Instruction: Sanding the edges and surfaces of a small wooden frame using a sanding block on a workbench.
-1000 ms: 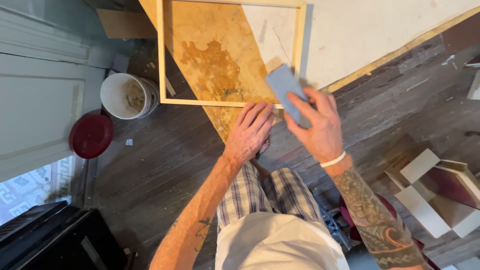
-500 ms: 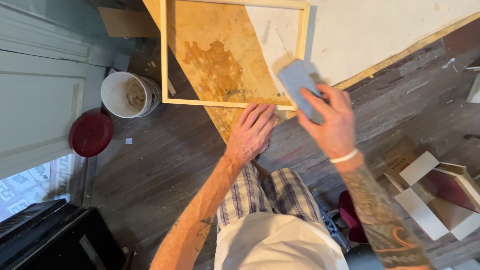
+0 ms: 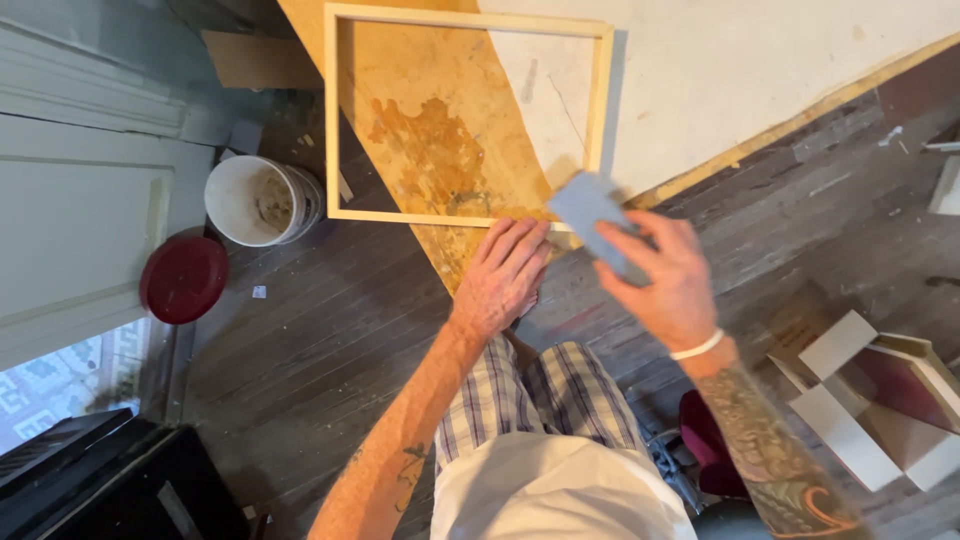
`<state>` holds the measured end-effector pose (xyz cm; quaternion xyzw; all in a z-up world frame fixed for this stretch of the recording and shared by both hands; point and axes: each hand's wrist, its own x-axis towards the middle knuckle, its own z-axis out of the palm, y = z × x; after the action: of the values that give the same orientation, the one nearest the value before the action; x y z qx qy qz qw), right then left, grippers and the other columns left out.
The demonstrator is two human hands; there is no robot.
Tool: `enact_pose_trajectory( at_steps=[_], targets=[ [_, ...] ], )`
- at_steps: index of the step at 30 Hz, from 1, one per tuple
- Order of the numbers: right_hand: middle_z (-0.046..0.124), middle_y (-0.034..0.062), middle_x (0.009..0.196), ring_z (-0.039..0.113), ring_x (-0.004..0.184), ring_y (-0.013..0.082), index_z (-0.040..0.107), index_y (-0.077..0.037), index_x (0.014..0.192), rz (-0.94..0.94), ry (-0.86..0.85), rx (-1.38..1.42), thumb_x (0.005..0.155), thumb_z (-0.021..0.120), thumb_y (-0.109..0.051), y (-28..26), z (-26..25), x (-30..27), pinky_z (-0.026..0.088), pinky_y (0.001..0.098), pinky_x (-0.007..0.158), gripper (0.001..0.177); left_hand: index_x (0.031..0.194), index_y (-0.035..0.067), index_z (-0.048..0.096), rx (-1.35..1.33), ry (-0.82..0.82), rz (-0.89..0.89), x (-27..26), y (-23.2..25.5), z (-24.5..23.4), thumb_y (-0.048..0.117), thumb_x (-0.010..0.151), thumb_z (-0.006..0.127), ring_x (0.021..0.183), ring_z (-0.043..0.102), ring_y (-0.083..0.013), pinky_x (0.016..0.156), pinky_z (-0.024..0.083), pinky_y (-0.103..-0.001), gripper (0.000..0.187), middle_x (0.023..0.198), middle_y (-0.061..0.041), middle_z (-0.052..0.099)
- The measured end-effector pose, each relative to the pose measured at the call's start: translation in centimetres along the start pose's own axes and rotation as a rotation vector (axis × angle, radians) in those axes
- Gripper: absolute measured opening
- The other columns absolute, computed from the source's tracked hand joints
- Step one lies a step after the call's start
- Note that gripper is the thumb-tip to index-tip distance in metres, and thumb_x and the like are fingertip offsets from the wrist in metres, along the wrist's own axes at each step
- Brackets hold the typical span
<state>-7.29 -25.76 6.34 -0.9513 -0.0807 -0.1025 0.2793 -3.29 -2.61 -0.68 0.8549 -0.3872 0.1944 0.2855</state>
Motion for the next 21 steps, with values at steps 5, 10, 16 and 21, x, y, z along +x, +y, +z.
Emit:
enact_pose_trajectory(
  at_steps=[5, 10, 16, 21],
  targets=[
    [0.063, 0.0139, 0.122, 0.062, 0.099, 0.0299, 0.077, -0.012, 0.126, -0.002, 0.075, 0.000, 0.082, 0.089, -0.017, -0.7, 2.0, 1.7, 0.055, 0.0427, 0.089, 0.045, 0.119, 0.000, 0.067, -0.012, -0.005, 0.009, 0.3, 0.1, -0.6, 0.016, 0.102, 0.059, 0.126, 0.062, -0.0346, 0.116, 0.047, -0.052, 0.024, 0.134, -0.018, 0.065],
    [0.065, 0.0134, 0.120, 0.063, 0.099, 0.0308, 0.078, -0.015, 0.123, 0.005, 0.007, 0.021, 0.079, 0.088, -0.015, -0.6, 0.2, 1.6, 0.055, 0.0419, 0.088, 0.045, 0.116, 0.001, 0.069, -0.007, -0.001, -0.004, 0.4, -0.1, -0.6, 0.017, 0.102, 0.060, 0.125, 0.064, -0.0334, 0.115, 0.047, -0.051, 0.022, 0.132, -0.017, 0.066],
    [0.064, 0.0160, 0.119, 0.063, 0.097, 0.0331, 0.077, -0.011, 0.124, -0.002, 0.087, 0.043, 0.082, 0.087, -0.015, -1.7, 1.9, 1.7, 0.055, 0.0453, 0.087, 0.043, 0.116, 0.001, 0.068, -0.014, 0.006, -0.003, 0.4, 0.4, -0.4, 0.016, 0.102, 0.060, 0.125, 0.063, -0.0334, 0.115, 0.047, -0.051, 0.023, 0.134, -0.017, 0.065],
    [0.063, 0.0138, 0.123, 0.062, 0.098, 0.0294, 0.077, -0.009, 0.127, 0.003, 0.122, -0.017, 0.085, 0.089, -0.014, -0.8, 0.0, 2.9, 0.056, 0.0409, 0.088, 0.044, 0.115, 0.002, 0.069, 0.033, 0.022, 0.000, 0.6, 0.3, -0.3, 0.014, 0.102, 0.056, 0.124, 0.064, -0.0339, 0.114, 0.049, -0.051, 0.022, 0.129, -0.017, 0.066]
  ],
)
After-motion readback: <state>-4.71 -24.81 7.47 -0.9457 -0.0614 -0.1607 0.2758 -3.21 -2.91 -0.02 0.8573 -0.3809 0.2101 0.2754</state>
